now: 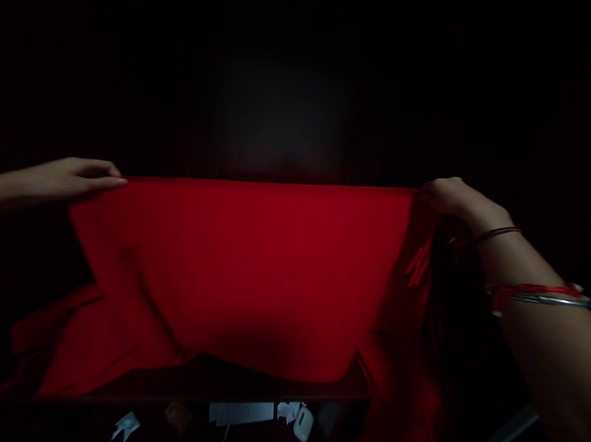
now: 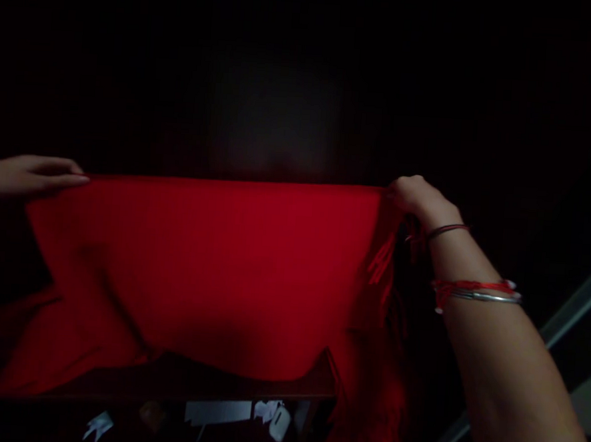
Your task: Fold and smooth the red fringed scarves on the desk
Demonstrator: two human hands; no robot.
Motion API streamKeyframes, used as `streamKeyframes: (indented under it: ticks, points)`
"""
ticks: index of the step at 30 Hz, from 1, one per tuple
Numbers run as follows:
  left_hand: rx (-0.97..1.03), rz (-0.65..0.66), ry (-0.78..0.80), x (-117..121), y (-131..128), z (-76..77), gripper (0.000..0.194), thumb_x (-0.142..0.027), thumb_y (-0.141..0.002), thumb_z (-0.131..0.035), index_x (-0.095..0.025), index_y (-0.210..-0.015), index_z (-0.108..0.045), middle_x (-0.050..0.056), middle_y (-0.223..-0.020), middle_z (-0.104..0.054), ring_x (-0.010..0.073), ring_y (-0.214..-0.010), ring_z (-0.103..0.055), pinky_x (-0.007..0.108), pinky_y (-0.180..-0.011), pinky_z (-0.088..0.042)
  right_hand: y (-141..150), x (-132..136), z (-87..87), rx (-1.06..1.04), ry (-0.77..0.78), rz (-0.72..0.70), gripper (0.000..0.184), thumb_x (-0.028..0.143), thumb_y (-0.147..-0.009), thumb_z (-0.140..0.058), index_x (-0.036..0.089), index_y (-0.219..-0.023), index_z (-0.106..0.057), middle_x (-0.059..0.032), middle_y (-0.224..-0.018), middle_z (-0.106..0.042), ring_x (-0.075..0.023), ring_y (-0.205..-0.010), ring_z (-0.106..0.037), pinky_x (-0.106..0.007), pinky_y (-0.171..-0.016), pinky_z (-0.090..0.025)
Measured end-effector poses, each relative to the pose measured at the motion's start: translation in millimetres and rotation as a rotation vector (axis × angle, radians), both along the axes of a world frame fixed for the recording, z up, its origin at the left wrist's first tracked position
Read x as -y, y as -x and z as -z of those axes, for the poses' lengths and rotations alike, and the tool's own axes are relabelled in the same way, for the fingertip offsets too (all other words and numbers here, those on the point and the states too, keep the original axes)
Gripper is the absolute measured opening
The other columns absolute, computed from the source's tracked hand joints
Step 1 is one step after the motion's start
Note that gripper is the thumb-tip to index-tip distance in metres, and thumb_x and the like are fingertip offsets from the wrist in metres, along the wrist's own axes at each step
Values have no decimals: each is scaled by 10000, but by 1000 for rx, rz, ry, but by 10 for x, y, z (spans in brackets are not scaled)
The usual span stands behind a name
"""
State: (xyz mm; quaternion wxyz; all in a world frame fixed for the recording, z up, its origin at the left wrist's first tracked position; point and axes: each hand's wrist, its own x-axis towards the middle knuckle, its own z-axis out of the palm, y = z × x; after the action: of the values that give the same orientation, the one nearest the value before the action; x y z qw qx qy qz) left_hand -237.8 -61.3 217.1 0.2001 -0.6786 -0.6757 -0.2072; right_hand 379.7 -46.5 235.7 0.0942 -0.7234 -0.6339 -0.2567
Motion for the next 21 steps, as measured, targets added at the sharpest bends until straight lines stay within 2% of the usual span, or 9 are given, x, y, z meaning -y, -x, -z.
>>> streamKeyframes:
  ticks: [3, 6, 9, 13, 17, 21]
  points:
    - [103, 91, 232, -404, -29, 183, 467, -512, -765, -291, -120, -902, -506, -25, -743, -528, 81, -648, -483, 181, -606, -386, 24, -330, 15, -57, 135, 41, 313, 301, -779, -413, 87, -937, -580, -161, -881, -578, -206, -763, -559, -264, -586, -388]
    - [-70, 128, 269, -782, -58, 376, 310, -338, -789, -329, -108, -899, -505, 32, -847, -518, 134, -765, -478, 227, -706, -363, 72, -535, 105, -118, 172, 90, 334, 309, -781, -401, 93, -966, -576, -180, -937, -564, -235, -826, -555, -285, -615, -409]
    - [-263, 161, 251, -1042, -110, 504, 252, -172, -757, -323, -57, -908, -489, 100, -891, -498, 168, -812, -464, 243, -745, -341, 116, -652, 189, -238, 165, 108, 316, 276, -769, -414, 81, -944, -591, -195, -935, -568, -251, -841, -555, -289, -623, -417]
    - [-312, 95, 173, -1234, -175, 555, 267, -141, -727, -329, -41, -932, -469, 131, -889, -494, 196, -819, -466, 247, -728, -349, 96, -844, 211, -346, 146, 63, 269, 196, -764, -402, 78, -890, -609, -159, -876, -596, -213, -807, -565, -226, -583, -402]
    - [-309, 19, 162, -1343, -156, 636, 258, -164, -716, -336, -66, -913, -470, 122, -887, -501, 200, -815, -474, 249, -718, -356, -23, -1026, 263, -442, 151, 7, 288, 204, -792, -339, 119, -905, -591, -72, -699, -605, -124, -591, -555, -182, -474, -367]
    - [-299, 18, 226, -1311, -27, 838, 285, -146, -655, -356, -75, -906, -472, 114, -908, -512, 198, -840, -477, 241, -739, -350, -172, -905, 324, -633, 208, -167, 261, 220, -780, -362, 117, -856, -589, -13, -562, -548, -69, -432, -444, -173, -410, -319]
